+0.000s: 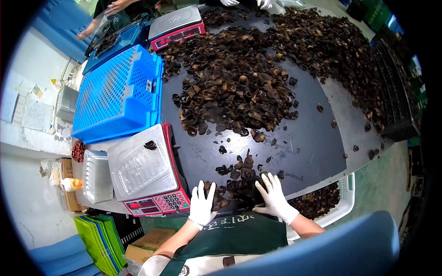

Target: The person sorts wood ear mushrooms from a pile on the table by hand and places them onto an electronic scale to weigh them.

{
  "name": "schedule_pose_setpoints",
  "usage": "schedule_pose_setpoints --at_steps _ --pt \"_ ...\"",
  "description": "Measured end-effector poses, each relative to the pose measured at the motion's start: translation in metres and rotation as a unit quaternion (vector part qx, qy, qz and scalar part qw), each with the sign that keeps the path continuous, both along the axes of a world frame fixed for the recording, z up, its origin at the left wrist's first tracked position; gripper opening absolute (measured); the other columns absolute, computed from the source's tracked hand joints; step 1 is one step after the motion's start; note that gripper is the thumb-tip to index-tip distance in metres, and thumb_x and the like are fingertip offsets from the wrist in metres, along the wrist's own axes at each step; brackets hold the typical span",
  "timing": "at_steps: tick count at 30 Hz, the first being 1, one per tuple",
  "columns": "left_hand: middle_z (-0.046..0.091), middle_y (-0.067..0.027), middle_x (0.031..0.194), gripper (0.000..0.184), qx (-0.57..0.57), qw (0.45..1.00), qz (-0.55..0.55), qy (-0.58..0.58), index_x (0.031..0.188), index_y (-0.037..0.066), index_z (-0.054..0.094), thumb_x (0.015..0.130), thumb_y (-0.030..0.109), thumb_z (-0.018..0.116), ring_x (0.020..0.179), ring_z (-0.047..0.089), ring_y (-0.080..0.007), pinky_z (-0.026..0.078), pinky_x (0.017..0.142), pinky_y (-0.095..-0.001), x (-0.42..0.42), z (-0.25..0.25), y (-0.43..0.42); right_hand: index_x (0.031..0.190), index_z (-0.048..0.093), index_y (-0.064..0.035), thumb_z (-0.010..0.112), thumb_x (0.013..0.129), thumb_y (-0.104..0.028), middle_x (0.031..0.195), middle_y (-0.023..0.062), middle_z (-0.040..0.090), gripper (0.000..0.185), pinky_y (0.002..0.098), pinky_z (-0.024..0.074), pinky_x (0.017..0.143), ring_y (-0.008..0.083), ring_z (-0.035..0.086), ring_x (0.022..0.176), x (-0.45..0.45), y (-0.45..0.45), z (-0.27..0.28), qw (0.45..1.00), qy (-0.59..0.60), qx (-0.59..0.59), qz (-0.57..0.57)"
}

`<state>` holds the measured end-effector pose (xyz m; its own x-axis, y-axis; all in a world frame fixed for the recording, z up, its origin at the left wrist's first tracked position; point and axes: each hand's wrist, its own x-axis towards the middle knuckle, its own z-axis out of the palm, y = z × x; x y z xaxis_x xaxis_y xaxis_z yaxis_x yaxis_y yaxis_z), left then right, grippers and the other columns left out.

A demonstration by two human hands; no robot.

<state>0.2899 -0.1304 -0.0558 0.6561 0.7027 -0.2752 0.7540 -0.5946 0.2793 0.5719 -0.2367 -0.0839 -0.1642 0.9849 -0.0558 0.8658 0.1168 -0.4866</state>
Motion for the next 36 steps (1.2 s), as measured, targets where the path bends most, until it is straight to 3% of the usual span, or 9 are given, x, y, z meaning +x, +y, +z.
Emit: schedule_pose_setpoints --at_steps 8,12,18,20,22,25,26,29,36 --pt "0.031 -0.0315 0.146 0.115 -0.022 0.999 0.042 0.008 0.154 0.011 0.026 0.058 0.025 0.087 0.113 0.048 -0.0451 0.051 0.089 -0.0483 0.010 -0.001 0.022 0.140 0.042 -0.0035 0.084 0.060 -0.054 0.145 0.0251 0.037 0.104 0.0579 0.0227 0.114 0.0452 0.032 0.136 -0.014 0.026 -0.004 0.998 0.035 0.035 -0.026" --pt "0.027 -0.0320 0.148 0.114 -0.015 0.998 0.058 -0.029 0.154 0.011 0.024 0.062 0.029 0.088 0.116 0.047 -0.0473 0.050 0.093 -0.0482 0.006 -0.004 0.019 0.124 0.058 -0.0059 0.082 0.070 -0.036 0.112 0.0104 0.062 0.066 0.0448 0.0349 0.097 0.0274 0.055 0.106 -0.007 0.043 0.005 0.981 0.076 0.130 -0.119" --pt "0.023 -0.0322 0.151 0.119 -0.065 0.993 0.092 -0.038 0.156 0.016 0.020 0.060 0.028 0.090 0.125 0.044 -0.0495 0.049 0.098 -0.0476 0.007 0.003 0.020 0.101 0.066 -0.0122 0.081 0.068 -0.022 0.091 0.0027 0.065 0.038 0.0413 0.0373 0.092 0.0232 0.059 0.090 -0.015 0.067 -0.006 0.982 0.071 0.131 -0.117" --pt "0.021 -0.0320 0.152 0.120 -0.090 0.991 0.095 -0.037 0.156 0.018 0.019 0.059 0.027 0.090 0.127 0.043 -0.0494 0.049 0.099 -0.0476 0.006 0.010 0.025 0.091 0.067 -0.0069 0.078 0.068 -0.016 0.080 0.0065 0.066 0.027 0.0370 0.0477 0.073 0.0266 0.063 0.073 -0.003 0.066 0.008 0.957 0.171 0.201 -0.121" --pt "0.015 -0.0289 0.156 0.124 -0.161 0.983 0.086 -0.008 0.157 0.019 0.015 0.059 0.027 0.091 0.135 0.036 -0.0484 0.043 0.107 -0.0466 0.006 0.019 0.031 0.091 0.068 -0.0031 0.074 0.070 -0.014 0.078 0.0101 0.066 0.025 0.0343 0.0489 0.062 0.0257 0.063 0.068 0.020 0.052 0.045 0.935 0.302 0.026 -0.185" --pt "0.015 -0.0270 0.158 0.124 -0.151 0.987 0.060 0.022 0.157 0.023 0.015 0.059 0.033 0.090 0.134 0.039 -0.0470 0.045 0.106 -0.0458 0.008 0.033 0.045 0.095 0.068 -0.0021 0.073 0.071 -0.017 0.078 0.0100 0.066 0.029 0.0331 0.0488 0.063 0.0245 0.063 0.069 0.080 0.002 0.072 0.920 0.249 -0.126 -0.274" --pt "0.033 -0.0225 0.151 0.106 -0.084 0.995 0.057 0.009 0.152 0.018 0.032 0.064 0.037 0.087 0.127 0.047 -0.0422 0.047 0.102 -0.0437 0.011 0.039 0.049 0.096 0.069 -0.0031 0.074 0.070 -0.019 0.079 0.0091 0.066 0.031 0.0348 0.0492 0.067 0.0253 0.063 0.071 0.098 -0.020 0.070 0.915 0.206 -0.162 -0.309" --pt "0.060 -0.0086 0.105 0.054 -0.006 0.998 -0.016 -0.054 0.114 0.011 0.062 0.071 0.039 0.079 0.102 0.058 -0.0295 0.051 0.084 -0.0413 0.015 0.029 0.065 0.108 0.067 -0.0088 0.076 0.068 -0.024 0.093 0.0134 0.066 0.044 0.0440 0.0449 0.080 0.0283 0.065 0.090 0.108 -0.066 0.059 0.889 -0.276 -0.072 -0.358" --pt "0.064 -0.0116 0.092 0.022 -0.062 0.990 -0.106 -0.063 0.095 0.009 0.063 0.079 0.024 0.069 0.086 0.064 -0.0316 0.053 0.078 -0.0415 0.033 0.003 0.059 0.106 0.068 -0.0049 0.074 0.075 -0.019 0.096 0.0121 0.067 0.035 0.0398 0.0502 0.083 0.0319 0.063 0.091 0.050 -0.032 0.057 0.956 0.095 -0.005 -0.277"
